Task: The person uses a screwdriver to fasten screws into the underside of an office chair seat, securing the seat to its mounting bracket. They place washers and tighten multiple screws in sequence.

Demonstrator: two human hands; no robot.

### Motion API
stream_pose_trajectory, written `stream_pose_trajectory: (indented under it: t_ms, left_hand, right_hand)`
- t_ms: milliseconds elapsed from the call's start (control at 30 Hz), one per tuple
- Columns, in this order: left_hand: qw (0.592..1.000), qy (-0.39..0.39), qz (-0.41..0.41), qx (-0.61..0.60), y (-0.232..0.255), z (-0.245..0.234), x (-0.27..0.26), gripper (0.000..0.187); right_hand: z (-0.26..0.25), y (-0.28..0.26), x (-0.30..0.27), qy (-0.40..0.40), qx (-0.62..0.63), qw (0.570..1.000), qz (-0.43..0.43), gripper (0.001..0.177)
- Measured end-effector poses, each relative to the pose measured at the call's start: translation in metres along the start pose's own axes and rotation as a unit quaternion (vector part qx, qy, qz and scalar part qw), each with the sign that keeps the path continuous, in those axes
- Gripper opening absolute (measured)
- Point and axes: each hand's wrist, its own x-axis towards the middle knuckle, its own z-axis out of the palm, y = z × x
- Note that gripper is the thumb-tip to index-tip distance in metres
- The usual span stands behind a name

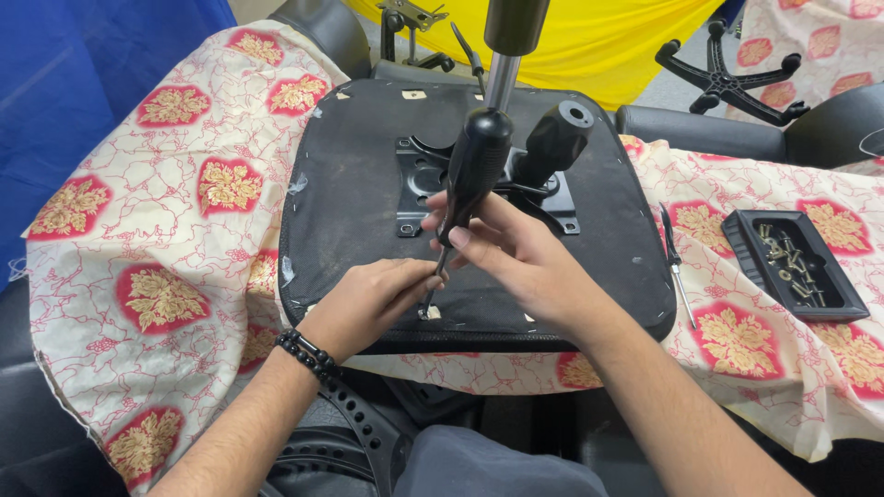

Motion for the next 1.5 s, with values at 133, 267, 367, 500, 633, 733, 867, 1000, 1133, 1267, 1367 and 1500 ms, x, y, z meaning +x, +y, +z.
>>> stream_pose_trajectory:
  t_ms: [133, 267, 367, 500, 633, 733, 867, 1000, 1133, 1267, 1367, 1500]
  left_hand:
    - [1.0, 0.004, -0.015, 0.026, 0.003, 0.005, 0.002, 0.025]
    - [0.998, -0.02, -0.039, 0.054, 0.004, 0.006, 0.003, 0.021]
    - [1.0, -0.017, -0.004, 0.014, 0.003, 0.003, 0.002, 0.021]
    - [1.0, 0.013, 0.022, 0.005, 0.006, 0.005, 0.002, 0.03]
    - [0.993, -0.052, -0.072, 0.083, 0.007, 0.009, 0.005, 0.023]
    - [0.999, -0.04, -0.024, 0.028, 0.005, 0.004, 0.007, 0.022]
    - [1.0, 0.002, -0.009, 0.021, 0.009, 0.004, 0.004, 0.026]
    - [0.994, -0.001, -0.067, 0.086, 0.014, 0.011, 0.002, 0.024]
    - [0.999, -0.023, -0.029, 0.005, 0.012, 0.005, 0.006, 0.023]
    - [0.998, -0.02, -0.061, 0.015, 0.019, 0.004, 0.008, 0.026]
    - [0.991, -0.021, -0.119, 0.056, 0.025, 0.01, 0.005, 0.024]
    - [0.998, 0.0, -0.059, 0.018, 0.024, 0.011, 0.003, 0.022]
  right_hand:
    - [0.007, 0.008, 0.002, 0.043, -0.087, 0.995, -0.019, 0.041]
    - [0.015, 0.006, 0.0, 0.039, -0.081, 0.993, -0.077, 0.039]
    - [0.007, -0.005, 0.001, 0.02, -0.074, 0.997, -0.008, 0.04]
    - [0.019, -0.002, 0.006, 0.097, -0.136, 0.985, -0.033, 0.045]
    - [0.024, 0.001, -0.001, 0.076, -0.098, 0.99, -0.071, 0.048]
    - [0.013, -0.007, -0.001, 0.022, -0.01, 0.999, -0.047, 0.043]
    - [0.016, -0.004, 0.006, 0.07, -0.054, 0.993, -0.073, 0.041]
    - [0.023, 0.002, 0.005, 0.112, -0.091, 0.989, -0.038, 0.045]
    - [0.006, -0.005, -0.001, 0.051, -0.014, 0.999, -0.008, 0.044]
    - [0.006, -0.002, 0.0, 0.073, -0.061, 0.992, -0.084, 0.053]
    - [0.015, 0.004, -0.001, 0.114, -0.123, 0.985, -0.047, 0.066]
    - [0.01, 0.0, -0.006, 0.066, -0.09, 0.993, -0.039, 0.043]
